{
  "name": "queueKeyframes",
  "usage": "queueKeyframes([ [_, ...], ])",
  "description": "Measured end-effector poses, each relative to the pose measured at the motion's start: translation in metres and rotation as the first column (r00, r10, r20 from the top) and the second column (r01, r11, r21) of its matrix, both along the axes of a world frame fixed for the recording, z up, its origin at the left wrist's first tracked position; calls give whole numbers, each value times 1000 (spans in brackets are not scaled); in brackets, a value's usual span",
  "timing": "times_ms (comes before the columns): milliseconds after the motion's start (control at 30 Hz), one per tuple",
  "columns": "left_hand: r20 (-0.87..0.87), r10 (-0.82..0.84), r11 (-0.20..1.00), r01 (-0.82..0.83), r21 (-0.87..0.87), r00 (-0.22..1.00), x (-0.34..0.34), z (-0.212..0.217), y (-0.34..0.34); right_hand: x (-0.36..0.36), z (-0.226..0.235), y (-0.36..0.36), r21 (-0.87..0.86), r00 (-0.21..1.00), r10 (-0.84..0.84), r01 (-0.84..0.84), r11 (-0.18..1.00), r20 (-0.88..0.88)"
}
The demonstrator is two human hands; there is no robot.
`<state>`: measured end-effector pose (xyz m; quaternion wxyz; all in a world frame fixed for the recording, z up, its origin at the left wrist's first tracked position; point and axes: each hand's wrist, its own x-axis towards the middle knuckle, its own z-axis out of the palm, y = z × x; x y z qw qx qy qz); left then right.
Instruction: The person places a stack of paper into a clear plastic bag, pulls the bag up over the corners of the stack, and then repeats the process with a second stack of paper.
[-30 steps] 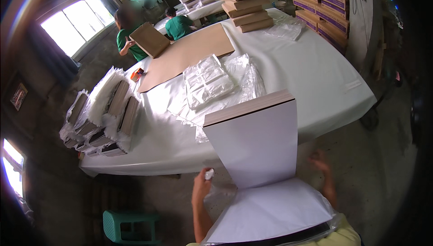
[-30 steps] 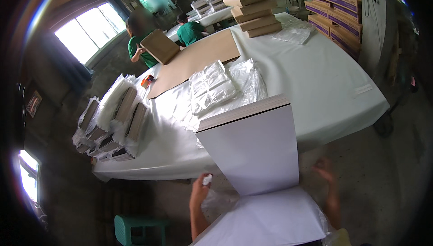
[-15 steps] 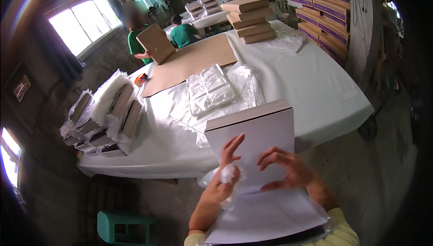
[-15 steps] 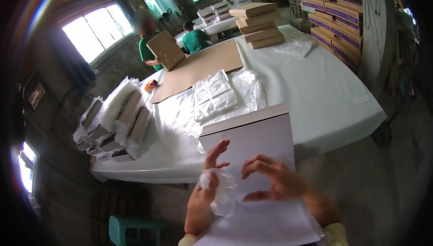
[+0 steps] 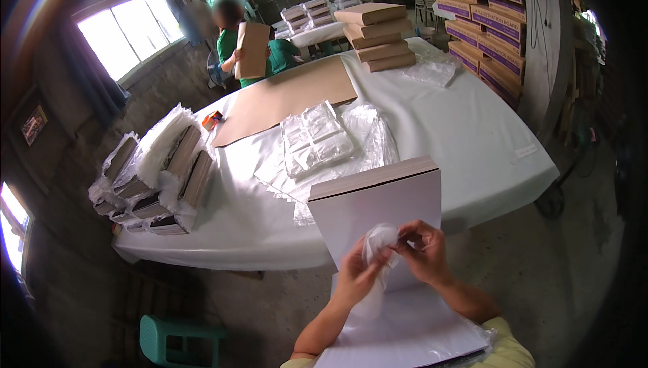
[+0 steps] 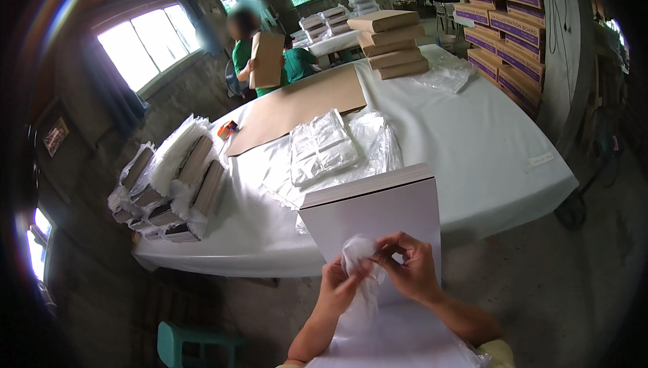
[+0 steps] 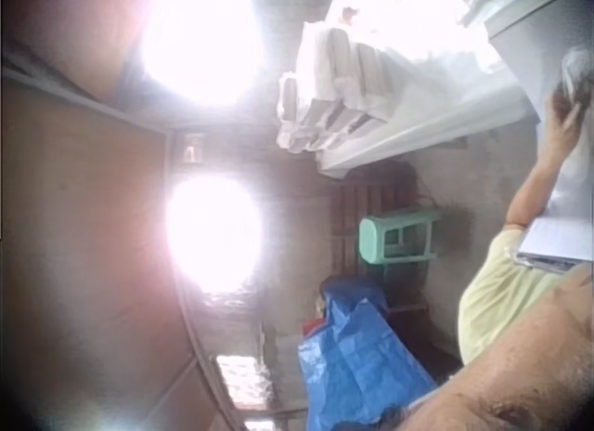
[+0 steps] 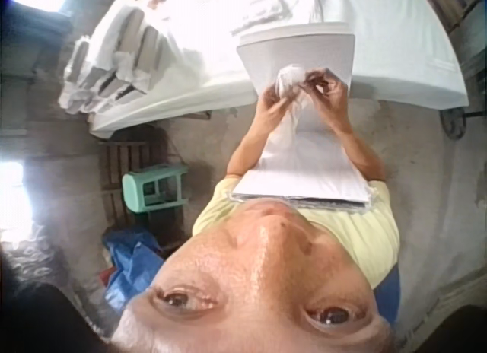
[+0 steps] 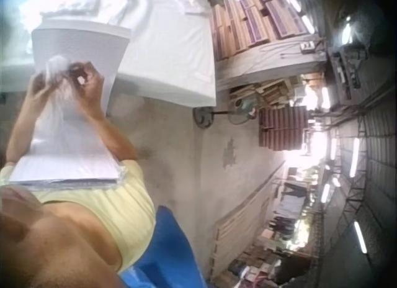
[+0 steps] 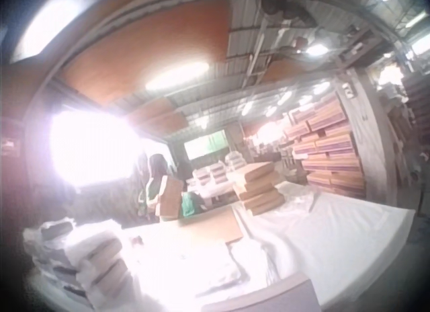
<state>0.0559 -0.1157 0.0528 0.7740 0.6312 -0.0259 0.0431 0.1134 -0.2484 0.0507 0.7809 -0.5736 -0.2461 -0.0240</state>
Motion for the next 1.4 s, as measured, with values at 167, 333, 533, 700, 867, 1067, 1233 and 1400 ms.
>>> queueKeyframes([
  [167,-51,105,976,-112,-188,993,10,1,0,4,1,-3,-66,977,72,-87,994,-203],
  [333,-28,217,959,-218,-179,976,9,-6,-5,5,8,2,13,997,-75,75,997,34],
  [533,27,180,971,-174,-164,983,7,-6,-12,12,-5,-8,-237,976,-145,180,955,159],
  [700,-119,-29,996,18,-90,992,6,-15,-10,-2,12,-5,-521,898,-79,321,791,434],
  [867,-64,65,986,-74,-148,996,4,-17,-11,-3,5,6,-433,772,-154,496,753,617],
  [1067,66,205,954,-185,-234,977,5,-17,-6,1,0,0,-383,885,-102,298,874,454],
  [1233,50,209,929,-183,-321,977,4,-20,-5,-2,9,-1,-225,976,30,20,974,215],
  [1400,57,171,966,-157,-204,984,0,-13,-8,-2,-1,2,-87,985,47,-33,996,164],
])
